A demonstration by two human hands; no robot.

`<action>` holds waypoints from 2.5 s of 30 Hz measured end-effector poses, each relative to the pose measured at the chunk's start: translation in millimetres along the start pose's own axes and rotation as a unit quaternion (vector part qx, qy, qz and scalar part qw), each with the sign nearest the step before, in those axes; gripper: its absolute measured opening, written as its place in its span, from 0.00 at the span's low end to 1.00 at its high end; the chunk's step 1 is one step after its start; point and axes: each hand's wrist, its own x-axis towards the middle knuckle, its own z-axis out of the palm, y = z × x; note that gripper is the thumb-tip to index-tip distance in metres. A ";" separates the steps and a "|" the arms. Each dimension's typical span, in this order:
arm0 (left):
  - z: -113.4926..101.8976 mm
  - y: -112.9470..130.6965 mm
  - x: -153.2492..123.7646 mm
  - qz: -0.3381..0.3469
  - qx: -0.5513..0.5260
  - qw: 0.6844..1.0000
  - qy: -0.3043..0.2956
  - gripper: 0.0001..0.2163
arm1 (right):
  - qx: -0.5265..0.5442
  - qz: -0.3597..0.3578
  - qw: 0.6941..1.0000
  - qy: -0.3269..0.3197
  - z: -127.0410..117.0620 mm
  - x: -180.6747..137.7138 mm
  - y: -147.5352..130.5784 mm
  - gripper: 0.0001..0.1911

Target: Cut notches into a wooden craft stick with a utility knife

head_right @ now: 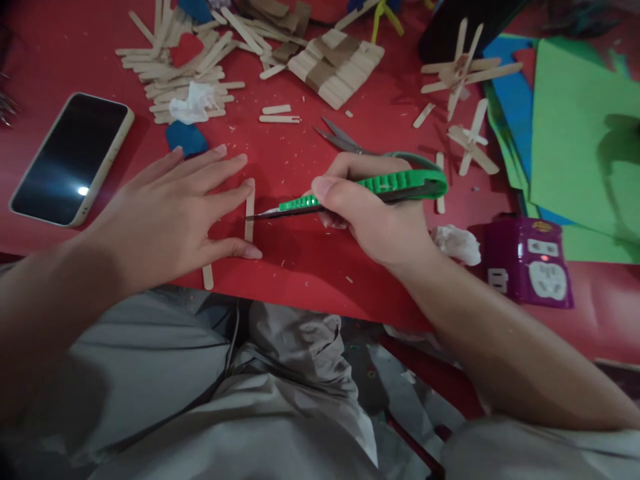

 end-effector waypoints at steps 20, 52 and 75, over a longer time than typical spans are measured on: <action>2.2 -6.7 1.9 0.015 0.002 1.000 -0.002 0.31 | 0.033 0.058 0.996 0.066 11.3 -1.8 -8.3 0.24; -6.9 11.6 9.0 -0.017 0.106 0.991 -0.073 0.35 | -0.043 0.021 0.999 -0.002 3.9 -6.1 -5.0 0.17; -7.7 9.8 9.9 -0.042 0.108 0.990 -0.083 0.35 | -0.048 0.025 0.999 -0.004 -0.1 -3.5 -2.1 0.18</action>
